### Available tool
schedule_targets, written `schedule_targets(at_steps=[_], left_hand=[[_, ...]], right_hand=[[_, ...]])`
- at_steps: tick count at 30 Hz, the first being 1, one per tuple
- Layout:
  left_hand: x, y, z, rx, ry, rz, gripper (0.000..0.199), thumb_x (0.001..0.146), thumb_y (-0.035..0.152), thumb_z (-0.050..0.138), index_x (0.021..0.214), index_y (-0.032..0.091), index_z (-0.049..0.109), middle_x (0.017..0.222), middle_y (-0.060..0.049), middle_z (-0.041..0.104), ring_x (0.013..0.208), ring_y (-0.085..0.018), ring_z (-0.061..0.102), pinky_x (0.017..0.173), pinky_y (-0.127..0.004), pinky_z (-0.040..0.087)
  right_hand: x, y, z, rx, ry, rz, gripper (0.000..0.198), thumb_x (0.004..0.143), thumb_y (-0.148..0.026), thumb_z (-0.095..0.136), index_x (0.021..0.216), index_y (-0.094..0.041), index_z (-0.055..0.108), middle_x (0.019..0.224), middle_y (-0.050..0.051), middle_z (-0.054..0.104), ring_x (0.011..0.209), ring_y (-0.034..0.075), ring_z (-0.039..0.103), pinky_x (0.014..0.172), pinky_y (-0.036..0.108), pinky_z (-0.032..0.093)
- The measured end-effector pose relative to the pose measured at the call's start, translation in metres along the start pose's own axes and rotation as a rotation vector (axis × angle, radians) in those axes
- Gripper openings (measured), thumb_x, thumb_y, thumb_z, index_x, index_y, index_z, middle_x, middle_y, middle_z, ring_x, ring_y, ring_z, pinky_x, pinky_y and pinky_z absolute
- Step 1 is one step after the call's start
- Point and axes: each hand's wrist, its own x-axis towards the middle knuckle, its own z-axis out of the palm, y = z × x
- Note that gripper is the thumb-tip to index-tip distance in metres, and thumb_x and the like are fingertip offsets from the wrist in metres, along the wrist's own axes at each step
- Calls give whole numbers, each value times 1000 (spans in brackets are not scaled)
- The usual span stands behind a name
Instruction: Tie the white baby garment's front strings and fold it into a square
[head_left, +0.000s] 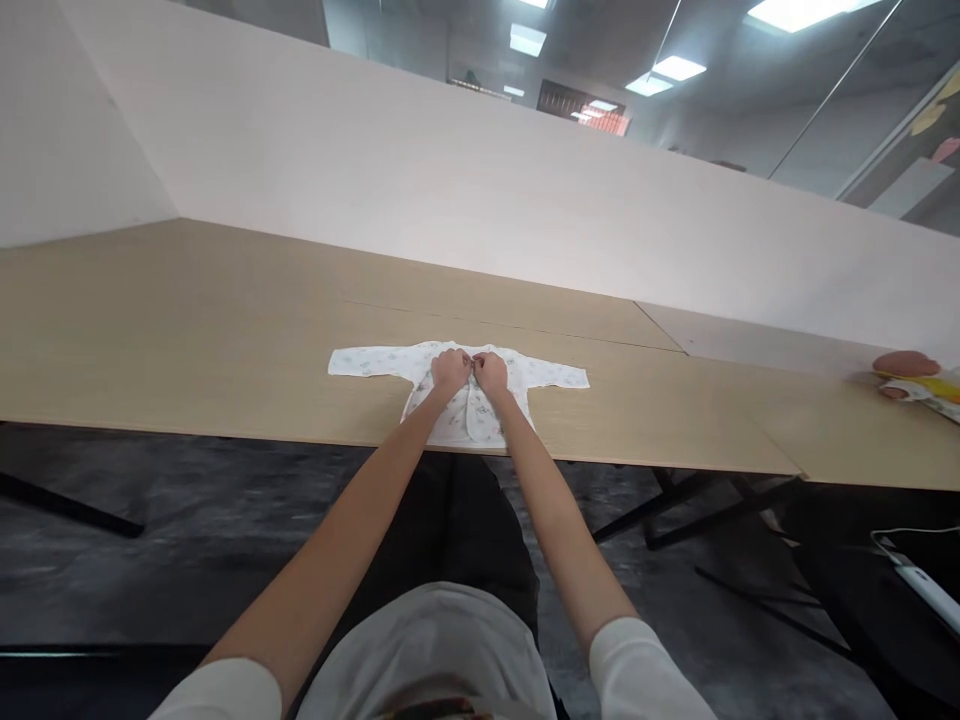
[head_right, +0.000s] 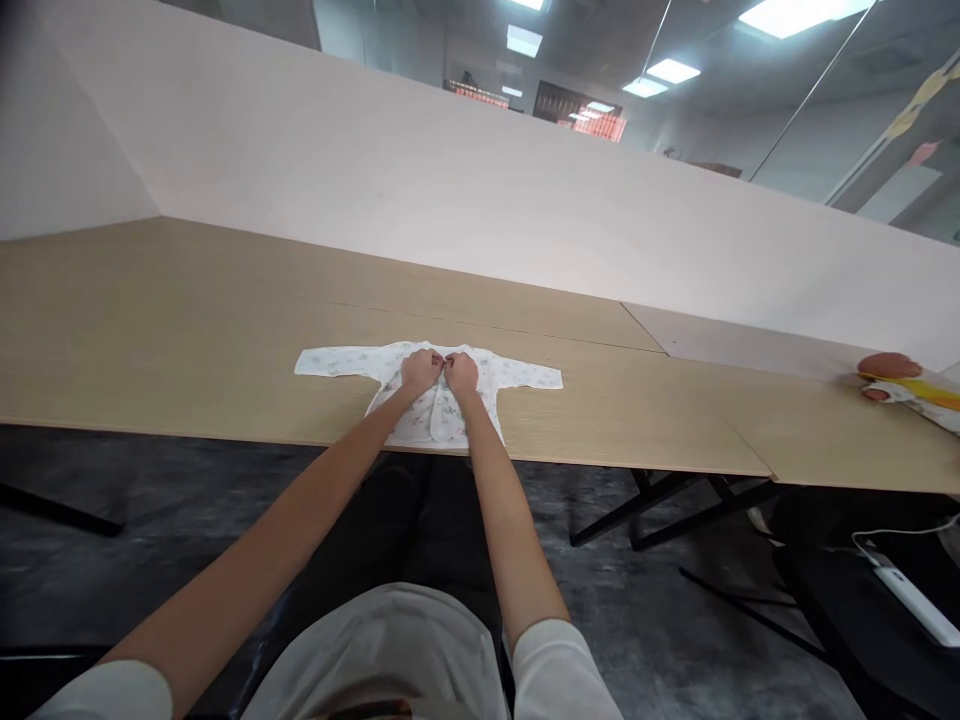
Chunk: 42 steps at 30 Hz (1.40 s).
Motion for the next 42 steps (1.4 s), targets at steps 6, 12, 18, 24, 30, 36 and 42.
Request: schedule_targets(at_steps=[6, 12, 18, 24, 30, 36, 42], left_hand=[[-1, -1, -2, -108, -39, 29, 29, 89, 29, 48, 106, 23, 72, 113, -7, 72, 106, -24, 64, 92, -35, 44], [-1, 0, 4, -61, 3, 12, 29, 88, 23, 47, 101, 21, 73, 111, -11, 71, 109, -28, 61, 95, -40, 42], [-6, 4, 7, -6, 35, 46, 33, 92, 19, 39, 109, 14, 67, 119, -19, 63, 116, -32, 54, 98, -46, 39], [-11, 4, 2, -85, 16, 104, 32, 97, 23, 33, 108, 16, 63, 120, -16, 61, 116, -28, 52, 99, -44, 36], [-10, 0, 2, -130, 0, 139, 31, 97, 28, 35, 106, 20, 64, 115, -12, 66, 113, -25, 54, 98, -40, 37], [-5, -2, -4, -187, -42, 151, 30, 90, 25, 45, 107, 20, 70, 116, -8, 70, 111, -24, 58, 99, -36, 40], [-9, -12, -30, -243, -154, 131, 34, 88, 30, 46, 94, 16, 75, 98, -7, 74, 91, -22, 65, 84, -30, 48]], right_hand=[[-3, -1, -2, 50, 19, -12, 26, 87, -15, 45, 99, -18, 68, 100, 6, 70, 95, 18, 62, 86, 27, 45], [-3, 0, -4, 84, 13, -8, 19, 86, -16, 46, 92, -18, 63, 97, 6, 66, 92, 18, 59, 86, 27, 44], [-3, 0, -3, 80, 10, -19, 21, 86, -16, 42, 90, -18, 63, 98, 9, 66, 93, 19, 58, 89, 29, 43], [-6, -3, -7, 103, 64, -5, 27, 86, -16, 39, 94, -15, 65, 103, 11, 69, 95, 20, 61, 89, 28, 44], [-10, -6, -10, 189, 55, 16, 34, 85, -17, 37, 99, -17, 68, 107, 9, 72, 96, 19, 64, 88, 26, 46], [-7, -5, -12, 194, 31, 73, 43, 86, -28, 42, 122, -15, 61, 105, 10, 72, 96, 19, 66, 84, 26, 49], [2, 2, -9, 65, -5, 20, 53, 82, -28, 44, 131, -13, 55, 104, 11, 72, 86, 21, 67, 75, 29, 51]])
